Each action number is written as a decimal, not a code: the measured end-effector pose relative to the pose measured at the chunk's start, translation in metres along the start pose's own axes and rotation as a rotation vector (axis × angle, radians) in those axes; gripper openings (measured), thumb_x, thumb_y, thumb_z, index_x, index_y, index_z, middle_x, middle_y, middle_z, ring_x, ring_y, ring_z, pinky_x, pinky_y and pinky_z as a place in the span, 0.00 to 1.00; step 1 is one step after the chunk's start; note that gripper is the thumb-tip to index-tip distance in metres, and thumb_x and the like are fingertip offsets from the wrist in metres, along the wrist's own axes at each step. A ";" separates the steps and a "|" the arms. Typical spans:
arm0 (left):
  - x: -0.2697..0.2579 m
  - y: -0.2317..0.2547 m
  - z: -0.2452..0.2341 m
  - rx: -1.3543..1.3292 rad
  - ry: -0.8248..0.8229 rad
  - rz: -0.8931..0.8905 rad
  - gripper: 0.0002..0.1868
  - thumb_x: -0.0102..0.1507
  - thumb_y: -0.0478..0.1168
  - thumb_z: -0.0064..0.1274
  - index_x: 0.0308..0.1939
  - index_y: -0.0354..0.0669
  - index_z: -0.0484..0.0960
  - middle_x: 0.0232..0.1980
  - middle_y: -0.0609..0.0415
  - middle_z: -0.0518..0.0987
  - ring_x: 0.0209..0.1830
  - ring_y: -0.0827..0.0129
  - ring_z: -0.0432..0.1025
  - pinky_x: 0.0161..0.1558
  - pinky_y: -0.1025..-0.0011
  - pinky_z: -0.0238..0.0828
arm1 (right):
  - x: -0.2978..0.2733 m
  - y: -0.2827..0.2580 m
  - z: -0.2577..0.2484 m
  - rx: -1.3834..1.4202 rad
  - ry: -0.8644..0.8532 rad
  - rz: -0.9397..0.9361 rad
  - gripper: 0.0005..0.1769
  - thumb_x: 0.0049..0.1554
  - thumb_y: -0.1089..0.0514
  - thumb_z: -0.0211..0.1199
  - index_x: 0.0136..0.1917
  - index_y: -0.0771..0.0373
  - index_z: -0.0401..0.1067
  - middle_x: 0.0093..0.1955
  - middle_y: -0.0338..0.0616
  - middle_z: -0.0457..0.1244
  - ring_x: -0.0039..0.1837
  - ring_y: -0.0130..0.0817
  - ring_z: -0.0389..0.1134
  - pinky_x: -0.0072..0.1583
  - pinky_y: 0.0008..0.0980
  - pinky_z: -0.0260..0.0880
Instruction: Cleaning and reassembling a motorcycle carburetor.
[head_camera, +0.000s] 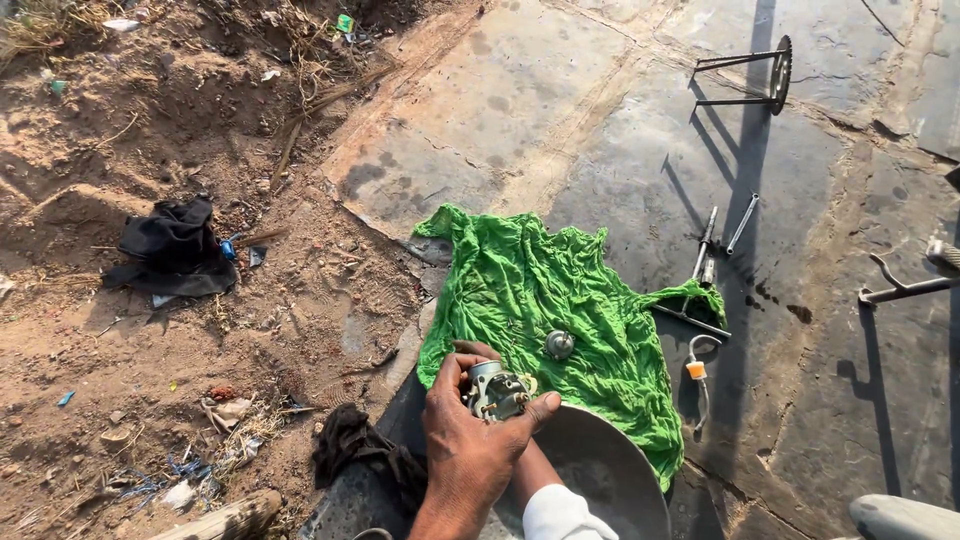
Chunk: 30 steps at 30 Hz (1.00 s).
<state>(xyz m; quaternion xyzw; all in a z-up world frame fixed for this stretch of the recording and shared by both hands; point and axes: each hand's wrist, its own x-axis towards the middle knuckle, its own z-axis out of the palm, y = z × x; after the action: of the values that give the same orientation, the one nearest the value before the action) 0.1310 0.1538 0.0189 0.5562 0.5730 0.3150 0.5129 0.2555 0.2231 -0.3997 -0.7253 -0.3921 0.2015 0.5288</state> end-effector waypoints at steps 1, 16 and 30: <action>0.000 0.002 -0.004 0.005 0.005 -0.001 0.35 0.38 0.48 0.79 0.41 0.39 0.77 0.34 0.53 0.82 0.33 0.71 0.78 0.40 0.71 0.79 | 0.002 0.011 -0.001 -0.033 0.012 0.013 0.15 0.54 0.54 0.67 0.53 0.60 0.76 0.52 0.49 0.68 0.53 0.44 0.71 0.56 0.40 0.73; 0.004 -0.033 -0.037 0.180 -0.001 -0.108 0.43 0.32 0.54 0.85 0.43 0.42 0.78 0.32 0.54 0.82 0.31 0.72 0.79 0.39 0.71 0.79 | 0.066 0.036 -0.017 -0.407 -0.132 0.033 0.16 0.60 0.59 0.55 0.54 0.50 0.82 0.51 0.50 0.66 0.56 0.54 0.69 0.56 0.49 0.69; -0.014 -0.011 -0.050 0.252 -0.035 -0.243 0.45 0.33 0.56 0.84 0.46 0.47 0.76 0.35 0.55 0.82 0.35 0.72 0.80 0.44 0.68 0.80 | 0.056 0.003 -0.060 -0.124 -0.051 0.347 0.06 0.54 0.58 0.69 0.43 0.64 0.80 0.39 0.48 0.73 0.41 0.33 0.75 0.48 0.32 0.75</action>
<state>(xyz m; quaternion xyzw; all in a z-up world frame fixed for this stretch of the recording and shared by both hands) 0.0785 0.1493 0.0259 0.5481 0.6620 0.1665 0.4834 0.3331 0.2300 -0.3739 -0.8080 -0.2861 0.2831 0.4303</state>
